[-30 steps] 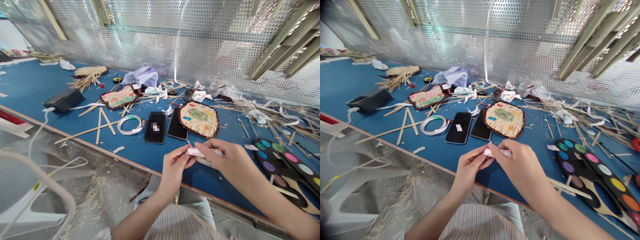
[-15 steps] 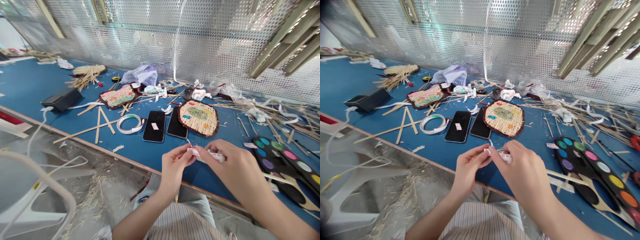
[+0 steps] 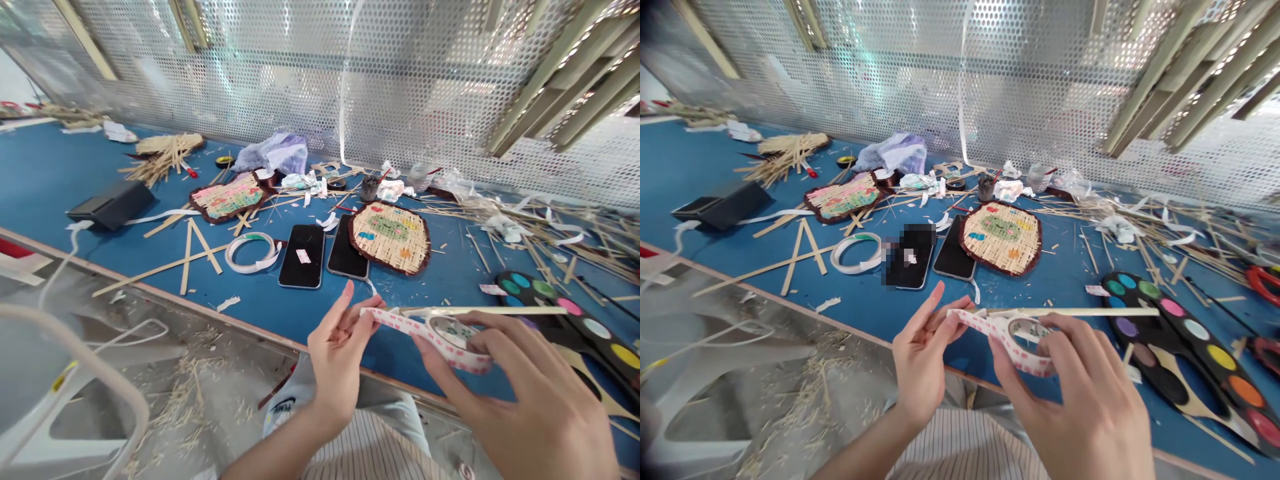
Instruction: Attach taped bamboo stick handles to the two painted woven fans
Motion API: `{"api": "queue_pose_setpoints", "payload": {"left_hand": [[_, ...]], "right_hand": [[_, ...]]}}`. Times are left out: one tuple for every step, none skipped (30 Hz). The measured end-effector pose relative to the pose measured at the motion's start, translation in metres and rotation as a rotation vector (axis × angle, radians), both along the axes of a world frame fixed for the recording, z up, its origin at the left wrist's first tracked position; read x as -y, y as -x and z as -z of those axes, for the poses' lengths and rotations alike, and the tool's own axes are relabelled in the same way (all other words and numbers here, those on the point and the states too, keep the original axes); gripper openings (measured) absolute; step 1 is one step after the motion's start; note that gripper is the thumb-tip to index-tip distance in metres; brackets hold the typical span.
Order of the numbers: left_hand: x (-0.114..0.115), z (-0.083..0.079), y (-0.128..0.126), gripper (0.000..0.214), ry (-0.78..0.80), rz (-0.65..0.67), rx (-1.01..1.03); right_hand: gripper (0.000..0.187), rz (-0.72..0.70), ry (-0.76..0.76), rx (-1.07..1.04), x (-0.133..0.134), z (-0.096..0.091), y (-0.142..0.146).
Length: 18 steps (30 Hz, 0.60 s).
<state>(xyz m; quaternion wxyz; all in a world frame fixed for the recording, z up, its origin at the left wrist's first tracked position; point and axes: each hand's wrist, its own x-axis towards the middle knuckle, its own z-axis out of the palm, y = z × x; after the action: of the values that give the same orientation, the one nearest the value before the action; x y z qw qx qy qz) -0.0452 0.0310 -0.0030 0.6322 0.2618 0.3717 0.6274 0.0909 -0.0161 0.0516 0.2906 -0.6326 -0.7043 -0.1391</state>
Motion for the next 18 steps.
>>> {"api": "queue_pose_setpoints", "payload": {"left_hand": [[0.001, 0.0, 0.0, 0.035, -0.013, -0.022, -0.016], [0.002, 0.0, -0.001, 0.032, -0.026, -0.044, -0.034], [0.003, 0.0, -0.001, 0.028, -0.036, -0.061, -0.051], [0.004, 0.0, -0.002, 0.026, -0.044, -0.074, -0.065], [0.005, 0.0, -0.002, 0.024, -0.049, -0.084, -0.073], [0.006, 0.0, -0.002, 0.022, -0.053, -0.088, -0.078], [0.006, 0.0, -0.002, 0.021, -0.056, -0.094, -0.08], [0.006, 0.0, -0.002, 0.02, -0.067, -0.106, -0.079], [0.006, 0.001, -0.002, 0.02, -0.085, -0.122, -0.077], [0.006, 0.001, -0.002, 0.02, -0.108, -0.14, -0.075], [0.006, 0.001, -0.002, 0.02, -0.132, -0.154, -0.072], [0.006, 0.0, -0.002, 0.02, -0.157, -0.167, -0.071], [0.006, 0.0, -0.003, 0.02, -0.178, -0.175, -0.072], [0.006, -0.001, -0.003, 0.02, -0.192, -0.173, -0.075], [0.006, -0.001, -0.003, 0.02, -0.2, -0.17, -0.08], [0.007, -0.002, -0.003, 0.021, -0.207, -0.168, -0.084], [0.008, -0.003, -0.004, 0.021, -0.213, -0.169, -0.088], [0.009, -0.003, -0.004, 0.021, -0.218, -0.17, -0.091]], "right_hand": [[0.026, 0.014, -0.006, 0.012, 0.002, 0.0, 0.001], [0.025, 0.029, -0.008, 0.018, 0.004, 0.0, 0.002], [0.025, 0.05, -0.01, 0.011, 0.006, -0.001, 0.003], [0.024, 0.077, -0.005, -0.01, 0.007, -0.001, 0.004], [0.024, 0.103, -0.008, -0.035, 0.007, -0.001, 0.004], [0.023, 0.13, -0.01, -0.058, 0.007, -0.001, 0.005], [0.022, 0.16, -0.011, -0.079, 0.007, 0.0, 0.004], [0.021, 0.184, -0.022, -0.089, 0.007, 0.0, 0.003], [0.021, 0.199, -0.049, -0.086, 0.006, 0.001, 0.001], [0.022, 0.201, -0.078, -0.073, 0.006, 0.002, -0.001], [0.023, 0.193, -0.098, -0.059, 0.005, 0.003, -0.004], [0.024, 0.181, -0.114, -0.047, 0.004, 0.004, -0.006], [0.026, 0.166, -0.127, -0.036, 0.003, 0.004, -0.009], [0.027, 0.157, -0.132, -0.028, 0.001, 0.005, -0.011], [0.028, 0.159, -0.128, -0.023, 0.0, 0.006, -0.013], [0.03, 0.169, -0.127, -0.016, -0.001, 0.007, -0.014], [0.031, 0.185, -0.125, -0.007, -0.001, 0.008, -0.015], [0.033, 0.204, -0.116, 0.0, -0.002, 0.009, -0.015]]}}
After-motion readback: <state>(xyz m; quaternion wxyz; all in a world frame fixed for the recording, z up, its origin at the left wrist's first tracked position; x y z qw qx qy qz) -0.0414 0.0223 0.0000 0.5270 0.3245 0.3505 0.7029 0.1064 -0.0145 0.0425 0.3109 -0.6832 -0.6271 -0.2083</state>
